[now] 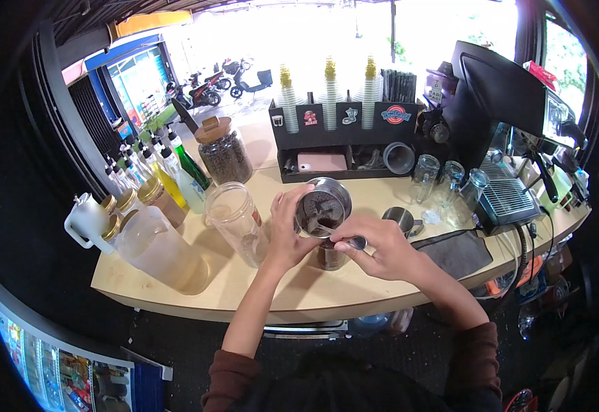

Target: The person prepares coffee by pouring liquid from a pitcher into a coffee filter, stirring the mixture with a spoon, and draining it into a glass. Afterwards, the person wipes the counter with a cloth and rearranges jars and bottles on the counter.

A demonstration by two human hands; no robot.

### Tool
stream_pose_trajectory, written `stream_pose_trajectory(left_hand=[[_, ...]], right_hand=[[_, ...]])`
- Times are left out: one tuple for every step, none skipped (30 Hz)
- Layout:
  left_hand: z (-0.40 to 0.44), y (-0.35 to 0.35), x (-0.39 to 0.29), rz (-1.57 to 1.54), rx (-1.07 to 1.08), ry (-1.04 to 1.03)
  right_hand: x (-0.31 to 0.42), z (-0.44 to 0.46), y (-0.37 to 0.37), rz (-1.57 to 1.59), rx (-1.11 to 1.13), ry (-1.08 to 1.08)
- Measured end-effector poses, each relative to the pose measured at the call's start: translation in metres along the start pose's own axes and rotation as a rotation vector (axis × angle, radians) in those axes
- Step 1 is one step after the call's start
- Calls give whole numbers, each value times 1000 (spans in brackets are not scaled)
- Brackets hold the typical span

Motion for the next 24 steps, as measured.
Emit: stream_pose_trajectory(left_hand=[[0,0,-1,2,10,6],[0,0,-1,3,20,12],[0,1,-2,2,20,11],[1,1,-4,1,25,-5],[2,1,-4,0,29,-22],[2,2,-4,0,27,-23],[2,3,-4,16,30,-20],[2,4,-4,33,33,-17],[2,4,-5,33,30,-17],[1,3,-6,36,56,-10],[1,2,-7,39,82,-5],[1,2,-8,39,82,-6],[2,3,-9,47,81,-13],[2,3,-9,55,80,-20],[2,4,-9,56,78,-21],[2,3,-8,52,97,-10],[2,2,-8,46,117,1],[3,2,-8,45,116,-1],[4,2,-8,49,113,-11],[5,3,-8,55,110,-20],[5,4,-8,57,108,-20],[4,4,-8,66,117,-16],[4,4,-8,73,126,-11],[4,3,-7,72,126,-10]], right_hand=[[-1,0,1,-1,0,0],[-4,0,2,-10,-18,-13],[-6,-1,2,-18,-37,-26],[-8,-2,1,-20,-37,-27],[-9,-3,0,-30,-29,-16],[-10,-3,0,-39,-20,-5],[-10,-3,2,-41,-19,-2],[-11,-5,4,-8,-9,-30],[-12,-6,6,24,1,-59],[-12,-5,5,24,3,-60],[-12,-2,2,-4,-7,-46],[-12,-1,2,-32,-17,-33],[-12,-3,4,-33,-17,-33],[-13,-5,8,-10,3,-50],[-14,-6,9,14,24,-66],[-14,-4,8,13,25,-65],[-15,-2,5,36,-11,-80],[-16,-1,4,59,-49,-95],[-17,-3,6,57,-49,-94],[-20,-6,9,75,-2,-137],[-22,-7,11,93,45,-179],[-21,-5,12,93,47,-177],[-21,-5,14,160,35,-248],[-22,-4,15,226,23,-320]])
Point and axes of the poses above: each hand's wrist, its own z-axis towards the middle knuckle, its own y-axis out of the back of the hand, x = y × z, the point moved 2 cm from there along z, towards the middle knuckle, and after that the axes turned 13 degrees about x, right-handed, at the moved point
